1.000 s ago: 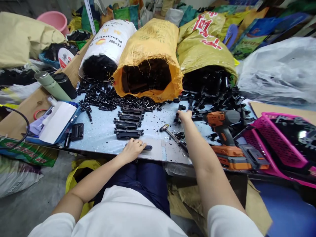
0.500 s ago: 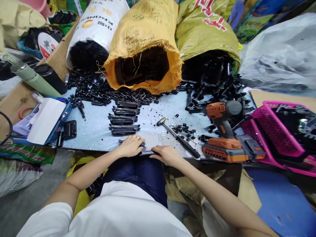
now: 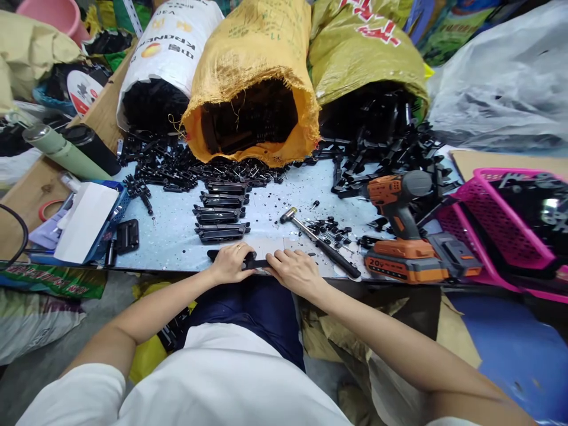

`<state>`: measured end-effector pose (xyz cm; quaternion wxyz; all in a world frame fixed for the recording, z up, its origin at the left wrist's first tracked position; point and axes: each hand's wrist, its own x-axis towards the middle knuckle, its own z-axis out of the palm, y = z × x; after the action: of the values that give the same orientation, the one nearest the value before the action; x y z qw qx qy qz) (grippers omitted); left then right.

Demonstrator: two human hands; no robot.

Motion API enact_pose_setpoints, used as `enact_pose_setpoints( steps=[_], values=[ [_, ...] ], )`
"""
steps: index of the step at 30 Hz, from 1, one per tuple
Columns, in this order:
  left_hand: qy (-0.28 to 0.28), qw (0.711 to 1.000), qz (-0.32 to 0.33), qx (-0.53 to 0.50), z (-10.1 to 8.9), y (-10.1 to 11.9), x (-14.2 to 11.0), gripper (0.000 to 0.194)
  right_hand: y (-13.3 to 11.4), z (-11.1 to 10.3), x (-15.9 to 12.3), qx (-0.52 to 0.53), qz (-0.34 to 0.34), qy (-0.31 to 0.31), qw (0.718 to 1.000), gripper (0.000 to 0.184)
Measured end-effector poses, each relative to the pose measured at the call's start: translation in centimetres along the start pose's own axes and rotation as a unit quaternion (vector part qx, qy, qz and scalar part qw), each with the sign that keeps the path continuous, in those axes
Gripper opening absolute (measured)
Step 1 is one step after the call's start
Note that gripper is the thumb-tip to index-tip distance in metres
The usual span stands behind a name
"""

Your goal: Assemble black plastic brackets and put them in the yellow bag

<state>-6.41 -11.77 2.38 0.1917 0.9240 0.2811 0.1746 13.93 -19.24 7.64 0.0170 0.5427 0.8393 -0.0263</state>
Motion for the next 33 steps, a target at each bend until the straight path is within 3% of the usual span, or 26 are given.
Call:
enact_pose_setpoints(
  steps=[4,7,10,13,16,18,20,23,25,27,29,30,32,33],
  values=[
    [-0.024,1.0,-0.016,0.009,0.4,0.1,-0.3,0.046,1.3,0.8,0.1,-0.002,-0.037,0.025,0.999,0.032],
    [-0.071,0.997,0.014,0.018,0.2,0.8,1.6,0.054,3.0,2.7,-0.3,0.024,-0.047,0.055,0.997,0.034],
    [-0.064,0.996,0.043,0.039,0.0,0.8,7.4,0.053,4.3,5.0,-1.3,0.075,-0.022,0.092,0.993,0.034],
    [-0.059,0.994,-0.043,0.082,0.3,-0.8,15.9,0.033,4.2,6.5,-2.7,0.119,0.002,0.109,0.987,0.033],
    [-0.078,0.984,-0.086,0.134,1.3,-3.5,23.1,0.043,4.0,6.8,-3.8,0.154,0.016,0.124,0.98,0.032],
    [-0.085,0.981,-0.073,0.157,2.1,-5.1,25.8,0.042,5.2,6.5,-3.7,0.179,0.039,0.157,0.97,0.032],
    [-0.09,0.981,-0.052,0.162,3.0,-6.1,27.2,0.034,7.9,6.0,-2.7,0.193,0.105,0.207,0.953,0.032],
    [-0.093,0.982,-0.04,0.157,3.9,-5.9,27.7,0.028,13.8,5.6,0.7,0.178,0.289,0.227,0.913,0.036],
    [-0.086,0.983,-0.048,0.156,4.0,-4.9,27.5,0.026,17.4,5.4,3.5,0.164,0.405,0.18,0.881,0.04],
    [-0.075,0.983,-0.058,0.159,3.3,-3.5,26.5,0.023,19.5,5.3,5.8,0.175,0.462,0.127,0.86,0.039],
    [-0.043,0.988,-0.072,0.132,1.7,-2.3,24.0,0.02,19.8,5.1,6.7,0.203,0.467,0.117,0.853,0.033],
    [-0.022,0.991,-0.087,0.095,0.6,-1.9,22.1,0.019,19.3,5.0,6.5,0.227,0.455,0.141,0.85,0.03],
    [0.052,0.98,-0.159,-0.109,-1.7,-1.5,17.0,0.017,16.9,4.7,5.2,0.308,0.393,0.22,0.838,0.028],
    [0.061,0.946,-0.216,-0.233,-2.9,-1.4,14.1,0.016,15.2,4.6,4.2,0.364,0.348,0.252,0.826,0.028]
  ],
)
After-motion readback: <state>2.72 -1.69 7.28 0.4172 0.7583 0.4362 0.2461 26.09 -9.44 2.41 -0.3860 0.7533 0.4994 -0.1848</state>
